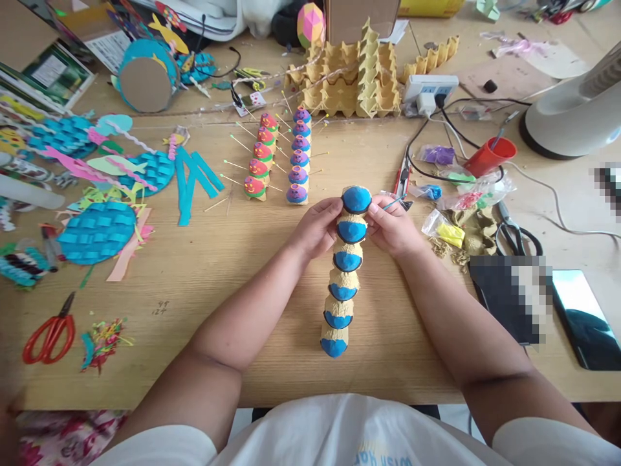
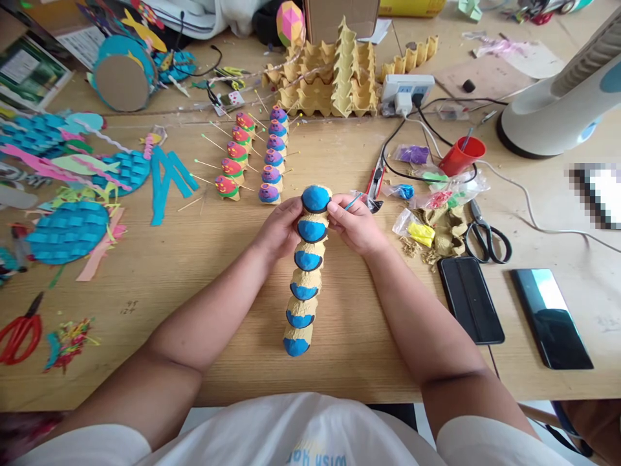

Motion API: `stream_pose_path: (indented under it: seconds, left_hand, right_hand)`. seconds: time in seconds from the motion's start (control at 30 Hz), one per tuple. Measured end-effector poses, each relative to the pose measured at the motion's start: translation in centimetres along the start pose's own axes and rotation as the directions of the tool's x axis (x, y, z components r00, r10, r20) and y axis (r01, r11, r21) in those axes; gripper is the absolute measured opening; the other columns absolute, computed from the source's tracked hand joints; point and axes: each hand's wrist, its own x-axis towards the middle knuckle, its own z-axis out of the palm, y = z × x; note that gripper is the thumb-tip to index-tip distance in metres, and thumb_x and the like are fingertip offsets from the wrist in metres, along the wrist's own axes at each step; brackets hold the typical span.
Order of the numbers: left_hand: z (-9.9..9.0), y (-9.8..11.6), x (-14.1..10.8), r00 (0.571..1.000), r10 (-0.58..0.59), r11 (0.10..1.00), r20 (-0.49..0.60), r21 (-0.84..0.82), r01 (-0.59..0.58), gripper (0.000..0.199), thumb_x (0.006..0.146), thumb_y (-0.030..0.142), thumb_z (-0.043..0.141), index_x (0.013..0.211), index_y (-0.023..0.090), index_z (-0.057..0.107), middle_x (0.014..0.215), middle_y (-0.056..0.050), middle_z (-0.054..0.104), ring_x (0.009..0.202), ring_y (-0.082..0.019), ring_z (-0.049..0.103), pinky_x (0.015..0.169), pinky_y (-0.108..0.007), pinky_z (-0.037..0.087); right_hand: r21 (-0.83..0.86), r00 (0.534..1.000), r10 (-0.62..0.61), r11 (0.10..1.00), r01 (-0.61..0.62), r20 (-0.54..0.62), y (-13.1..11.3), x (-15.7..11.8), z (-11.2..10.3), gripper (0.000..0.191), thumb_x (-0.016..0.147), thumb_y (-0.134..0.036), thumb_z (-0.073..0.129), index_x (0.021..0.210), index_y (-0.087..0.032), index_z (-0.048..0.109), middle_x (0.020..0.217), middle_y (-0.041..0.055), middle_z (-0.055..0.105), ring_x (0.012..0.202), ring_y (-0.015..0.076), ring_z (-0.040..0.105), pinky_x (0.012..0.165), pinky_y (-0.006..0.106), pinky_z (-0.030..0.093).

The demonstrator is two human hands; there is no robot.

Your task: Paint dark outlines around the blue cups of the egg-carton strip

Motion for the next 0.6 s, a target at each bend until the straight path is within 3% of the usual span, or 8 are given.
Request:
stream_pose_path:
  seconds: [0.13,0.27,0.43,0.53,0.6]
  left_hand:
    - [0.3,0.0,-0.1,0.998,-0.058,0.998,0.019,-0.007,0.058,0.029,0.077,0.037,0.099,0.089,0.017,0.082,0.085,-0.003,0.082,0.074,-0.015,0.074,0.071,-0.025,0.057]
    - [0.1,-0.1,0.1,0.996,-0.088,0.996,-0.004,-0.003,0.088,0.028,0.080,0.035,0.098,0.084,0.016,0.078,0.077,0.000,0.078,0.066,-0.011,0.072,0.066,-0.022,0.056]
    - [-0.6,-0.2,0.3,0.998,-0.060,0.998,-0.007,-0.012,0.059,0.022,0.083,0.036,0.095,0.083,0.021,0.079,0.079,0.001,0.080,0.068,-0.012,0.073,0.069,-0.025,0.058]
    - [-1.0,-0.2,0.4,0.997,-0.069,0.998,-0.022,-0.002,0.069,0.021,0.084,0.039,0.093,0.086,0.024,0.079,0.083,0.000,0.082,0.072,-0.016,0.076,0.073,-0.029,0.060]
    - [-1.1,-0.2,0.4,0.996,-0.082,0.997,-0.032,0.003,0.082,0.022,0.085,0.041,0.092,0.089,0.024,0.079,0.087,-0.001,0.083,0.077,-0.018,0.078,0.076,-0.031,0.061]
  right_hand:
    - [-0.001,0.999,-0.016,1.000,0.016,-0.040,0.2,0.1,0.1,0.054,0.062,-0.060,0.102,0.076,-0.022,0.066,0.058,-0.0077,0.044,0.055,0.0077,0.035,0.053,0.021,0.029]
    - [0.008,0.999,-0.017,1.000,0.017,-0.050,0.1,0.0,0.2,0.051,0.063,-0.058,0.101,0.079,-0.022,0.069,0.061,-0.0068,0.045,0.056,0.0081,0.036,0.052,0.021,0.030]
    - [0.054,0.992,-0.082,0.995,0.087,-0.092,-0.7,0.5,-0.4,0.040,0.076,-0.058,0.089,0.086,-0.024,0.071,0.072,-0.0033,0.055,0.061,0.0096,0.044,0.056,0.022,0.042]
    - [0.007,0.964,-0.184,0.982,0.189,-0.191,-0.9,0.9,-0.9,0.044,0.085,-0.066,0.078,0.082,-0.025,0.063,0.083,-0.0006,0.060,0.076,0.0130,0.058,0.069,0.025,0.054]
    - [-0.019,0.954,-0.204,0.979,0.205,-0.220,-0.9,1.0,-1.0,0.048,0.088,-0.071,0.074,0.080,-0.026,0.059,0.077,-0.0015,0.055,0.071,0.0136,0.055,0.067,0.026,0.053]
